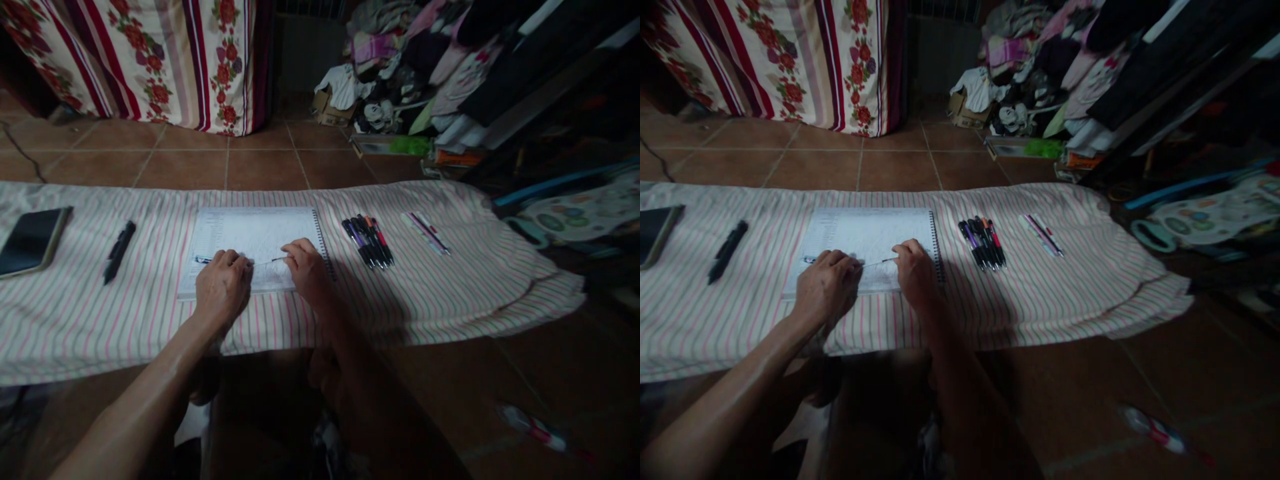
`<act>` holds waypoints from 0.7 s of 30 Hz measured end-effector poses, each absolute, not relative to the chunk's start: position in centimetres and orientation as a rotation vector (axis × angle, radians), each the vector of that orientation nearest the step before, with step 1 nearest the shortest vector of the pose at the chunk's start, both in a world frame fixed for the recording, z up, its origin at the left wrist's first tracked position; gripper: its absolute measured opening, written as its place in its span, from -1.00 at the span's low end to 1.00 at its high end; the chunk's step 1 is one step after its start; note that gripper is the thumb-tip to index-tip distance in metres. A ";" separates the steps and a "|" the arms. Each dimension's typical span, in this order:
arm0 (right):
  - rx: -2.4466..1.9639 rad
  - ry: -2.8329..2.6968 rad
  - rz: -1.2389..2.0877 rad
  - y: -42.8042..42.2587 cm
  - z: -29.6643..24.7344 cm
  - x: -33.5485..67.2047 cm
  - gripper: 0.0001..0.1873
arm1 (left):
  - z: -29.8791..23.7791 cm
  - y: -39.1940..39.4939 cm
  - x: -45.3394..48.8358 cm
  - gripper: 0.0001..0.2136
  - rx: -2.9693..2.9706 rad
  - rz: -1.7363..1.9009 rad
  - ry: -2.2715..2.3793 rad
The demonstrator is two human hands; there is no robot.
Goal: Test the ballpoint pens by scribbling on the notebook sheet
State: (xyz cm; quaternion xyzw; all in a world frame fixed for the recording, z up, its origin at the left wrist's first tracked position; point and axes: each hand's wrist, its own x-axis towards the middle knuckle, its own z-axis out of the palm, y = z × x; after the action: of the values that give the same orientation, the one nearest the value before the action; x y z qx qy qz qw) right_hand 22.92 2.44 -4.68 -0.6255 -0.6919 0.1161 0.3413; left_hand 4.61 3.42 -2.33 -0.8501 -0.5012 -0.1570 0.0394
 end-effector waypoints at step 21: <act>-1.699 -1.736 0.272 2.4 -4.6 22.4 -0.85 | -1.5 3.2 4.2 -0.80 -2.638 -0.450 -1.544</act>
State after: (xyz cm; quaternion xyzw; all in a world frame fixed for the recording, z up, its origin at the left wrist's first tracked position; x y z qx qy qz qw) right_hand 22.43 2.45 -4.62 -0.6535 -0.6674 0.1045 0.3416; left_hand 4.21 3.21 -1.49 -0.8536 -0.4995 -0.1457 0.0261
